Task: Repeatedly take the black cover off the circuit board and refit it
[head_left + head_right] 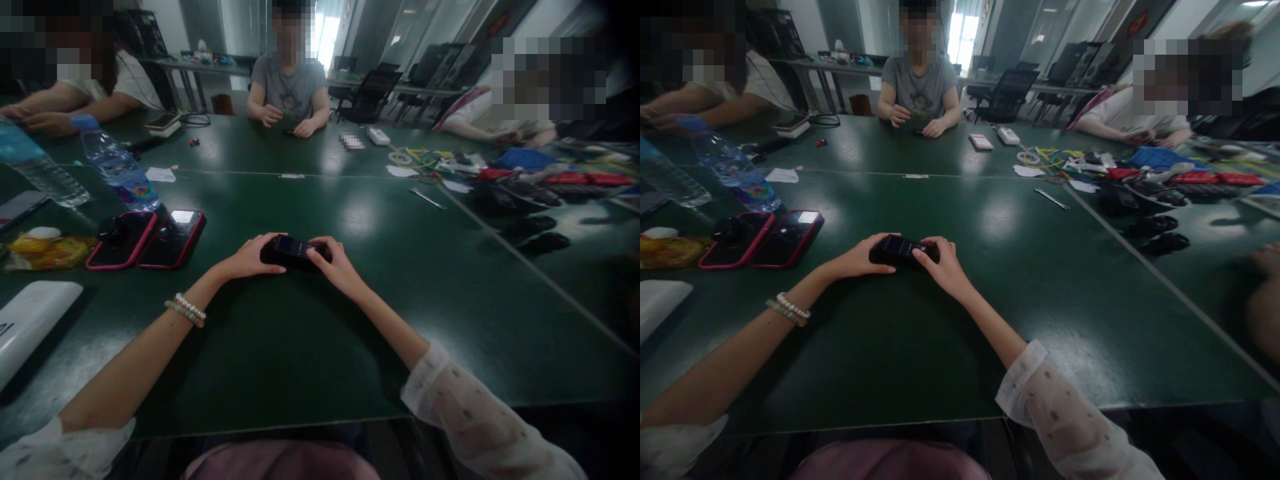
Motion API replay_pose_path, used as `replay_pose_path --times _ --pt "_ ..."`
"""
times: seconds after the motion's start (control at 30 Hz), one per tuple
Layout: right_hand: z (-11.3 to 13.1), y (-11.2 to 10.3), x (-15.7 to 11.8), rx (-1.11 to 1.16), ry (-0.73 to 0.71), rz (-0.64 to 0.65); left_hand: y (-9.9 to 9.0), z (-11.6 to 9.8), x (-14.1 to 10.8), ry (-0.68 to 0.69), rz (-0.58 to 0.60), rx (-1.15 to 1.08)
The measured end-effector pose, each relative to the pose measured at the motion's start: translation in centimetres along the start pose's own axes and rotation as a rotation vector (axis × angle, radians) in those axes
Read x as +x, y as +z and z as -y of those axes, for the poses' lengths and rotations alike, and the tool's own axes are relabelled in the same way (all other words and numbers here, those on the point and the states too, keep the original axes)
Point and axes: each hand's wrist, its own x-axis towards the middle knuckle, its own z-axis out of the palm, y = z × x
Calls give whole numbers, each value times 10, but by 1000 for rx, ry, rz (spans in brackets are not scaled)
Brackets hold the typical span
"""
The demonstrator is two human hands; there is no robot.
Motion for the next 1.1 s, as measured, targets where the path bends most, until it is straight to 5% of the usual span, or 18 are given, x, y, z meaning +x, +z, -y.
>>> replay_pose_path --times 0.27,0.5,0.67,0.9,1.1 --pt "-3 0 -2 -73 -156 -3 2 2 1 -13 -32 -21" --pt "-2 -8 4 58 -92 -238 2 8 3 28 -19 -50" --pt "-22 -15 11 -67 -24 -380 0 5 1 26 -1 2" --pt "-37 -10 15 -302 -27 -297 0 8 1 40 3 8" --pt "-36 -9 14 -281 -15 -376 0 10 1 29 -3 19"
